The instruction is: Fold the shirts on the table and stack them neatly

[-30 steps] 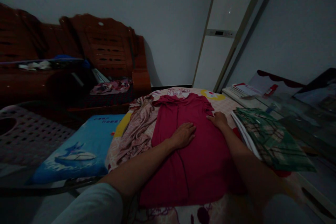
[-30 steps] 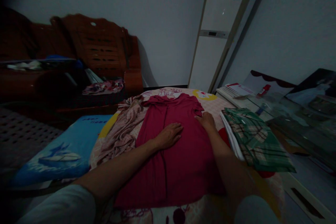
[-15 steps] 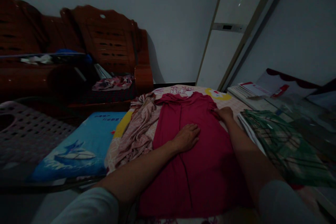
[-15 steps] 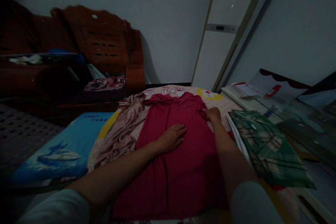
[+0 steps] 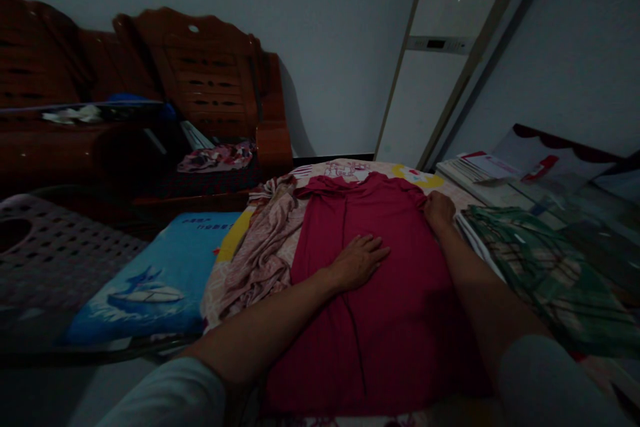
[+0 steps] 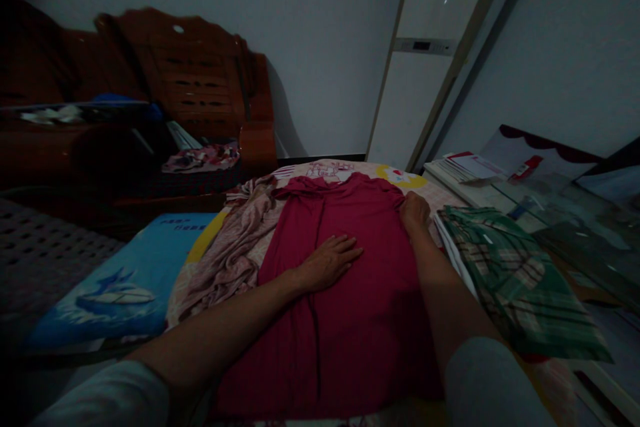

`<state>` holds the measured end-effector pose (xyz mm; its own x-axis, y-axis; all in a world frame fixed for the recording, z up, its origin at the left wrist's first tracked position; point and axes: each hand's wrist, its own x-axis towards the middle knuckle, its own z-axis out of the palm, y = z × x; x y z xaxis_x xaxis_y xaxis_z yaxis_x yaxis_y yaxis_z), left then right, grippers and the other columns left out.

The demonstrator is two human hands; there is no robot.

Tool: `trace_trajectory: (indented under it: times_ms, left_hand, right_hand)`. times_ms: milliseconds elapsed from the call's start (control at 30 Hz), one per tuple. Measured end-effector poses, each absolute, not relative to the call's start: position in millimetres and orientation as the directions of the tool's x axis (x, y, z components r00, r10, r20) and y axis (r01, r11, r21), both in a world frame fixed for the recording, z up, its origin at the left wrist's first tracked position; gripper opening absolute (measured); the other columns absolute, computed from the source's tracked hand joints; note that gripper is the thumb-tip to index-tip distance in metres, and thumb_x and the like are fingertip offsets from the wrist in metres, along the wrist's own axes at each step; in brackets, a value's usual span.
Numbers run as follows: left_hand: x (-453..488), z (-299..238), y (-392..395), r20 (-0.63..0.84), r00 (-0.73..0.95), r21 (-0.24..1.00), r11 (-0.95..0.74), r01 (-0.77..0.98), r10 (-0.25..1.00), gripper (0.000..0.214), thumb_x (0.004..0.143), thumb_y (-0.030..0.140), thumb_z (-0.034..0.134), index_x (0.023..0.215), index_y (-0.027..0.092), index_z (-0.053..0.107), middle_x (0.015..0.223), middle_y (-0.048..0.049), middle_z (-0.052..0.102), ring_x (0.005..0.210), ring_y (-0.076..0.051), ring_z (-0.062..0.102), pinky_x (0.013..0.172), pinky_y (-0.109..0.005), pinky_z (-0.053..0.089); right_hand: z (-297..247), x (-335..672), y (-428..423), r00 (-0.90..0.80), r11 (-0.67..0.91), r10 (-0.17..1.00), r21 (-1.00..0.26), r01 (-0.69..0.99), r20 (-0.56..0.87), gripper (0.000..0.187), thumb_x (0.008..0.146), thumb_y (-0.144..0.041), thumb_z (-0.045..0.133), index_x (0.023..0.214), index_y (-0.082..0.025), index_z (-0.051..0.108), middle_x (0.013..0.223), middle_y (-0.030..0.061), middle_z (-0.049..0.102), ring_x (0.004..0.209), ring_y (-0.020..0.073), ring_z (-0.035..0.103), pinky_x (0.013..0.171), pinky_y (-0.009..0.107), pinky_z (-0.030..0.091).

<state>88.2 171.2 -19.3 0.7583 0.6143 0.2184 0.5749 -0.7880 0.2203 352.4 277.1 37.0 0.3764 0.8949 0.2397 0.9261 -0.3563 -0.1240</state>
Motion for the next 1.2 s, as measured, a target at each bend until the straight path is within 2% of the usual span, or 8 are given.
trace_trajectory:
  times_ms: [100,233,400,533,700,833,967,1200]
  left_hand:
    - [88.2,-18.6,171.0,0.188,0.779,0.196,-0.8,0.567,0.599,0.045,0.1,0.03,0.034,0.144,0.031,0.045,0.151,-0.0064,0.045,0.14,-0.028,0.038,0.114,-0.051,0.03]
    - [86.5,-16.1,170.9,0.15,0.809,0.183,-0.82,0.543,0.569,0.047,0.1,0.027,0.033,0.145,0.032,0.043,0.153,-0.0056,0.041,0.14,-0.03,0.037,0.114,-0.055,0.029]
    - [84.4,-10.5,170.3,0.151,0.836,0.178,-0.847,0.501,0.527,0.047,0.101,0.036,0.032,0.146,0.031,0.042,0.154,-0.0048,0.04,0.141,-0.03,0.033,0.114,-0.055,0.027]
    - [85.0,-7.2,170.4,0.112,0.839,0.185,-0.841,0.509,0.533,0.048,0.101,0.038,0.03,0.147,0.029,0.041,0.155,-0.0053,0.038,0.141,-0.032,0.033,0.114,-0.056,0.025]
    - [86.8,-9.4,172.7,0.095,0.836,0.194,-0.834,0.517,0.541,0.048,0.101,0.038,0.032,0.148,0.03,0.04,0.155,-0.0055,0.038,0.142,-0.032,0.032,0.114,-0.056,0.023]
    - [86.9,-12.7,175.7,0.117,0.85,0.189,-0.852,0.488,0.513,0.048,0.101,0.039,0.032,0.148,0.03,0.04,0.156,-0.0053,0.038,0.143,-0.031,0.031,0.115,-0.056,0.02]
    - [86.9,-12.8,178.0,0.116,0.842,0.223,-0.84,0.494,0.526,0.048,0.101,0.037,0.034,0.147,0.029,0.041,0.155,-0.0063,0.039,0.143,-0.031,0.031,0.115,-0.056,0.021]
    - [83.5,-15.1,183.3,0.286,0.842,0.336,-0.871,0.358,0.457,0.04,0.096,0.03,0.047,0.131,0.017,0.059,0.137,-0.0143,0.058,0.129,-0.023,0.051,0.11,-0.043,0.036]
  right_hand:
    - [34.8,358.3,280.0,0.295,-0.303,0.914,-0.015,0.953,0.277,0.038,0.095,-0.015,0.034,0.115,-0.005,0.064,0.109,0.0246,0.067,0.099,0.0296,0.064,0.077,0.034,0.043]
    - [22.8,366.6,282.7,0.214,-0.235,0.947,0.061,0.97,0.242,0.038,0.097,-0.016,0.034,0.119,-0.004,0.062,0.114,0.0263,0.064,0.103,0.0305,0.063,0.08,0.036,0.043]
    - [20.3,383.5,286.5,0.247,-0.248,0.965,0.002,0.969,0.092,0.037,0.094,-0.022,0.043,0.116,-0.005,0.067,0.113,0.0247,0.067,0.105,0.0297,0.064,0.082,0.033,0.045]
    - [32.2,393.1,278.1,0.312,-0.311,0.943,-0.025,0.95,0.116,0.035,0.086,-0.015,0.05,0.114,-0.006,0.07,0.113,0.0212,0.069,0.108,0.027,0.064,0.084,0.028,0.045]
    - [31.8,382.5,240.6,0.398,-0.399,0.909,-0.019,0.917,0.119,0.035,0.085,-0.017,0.05,0.113,-0.004,0.068,0.111,0.0247,0.068,0.105,0.0304,0.066,0.083,0.033,0.048]
    - [29.2,369.8,208.5,0.374,-0.375,0.926,0.023,0.927,0.06,0.034,0.091,-0.022,0.049,0.115,-0.004,0.066,0.117,0.0259,0.065,0.11,0.0301,0.064,0.086,0.034,0.047]
    - [35.5,366.2,182.1,0.345,-0.348,0.936,0.042,0.936,0.068,0.033,0.091,-0.017,0.047,0.118,-0.008,0.065,0.118,0.0214,0.066,0.111,0.0257,0.063,0.089,0.031,0.045]
    - [51.3,373.6,104.2,0.17,-0.17,0.985,-0.003,0.986,-0.009,0.031,0.091,-0.021,0.048,0.104,-0.014,0.074,0.106,0.0144,0.073,0.103,0.0227,0.065,0.088,0.027,0.043]
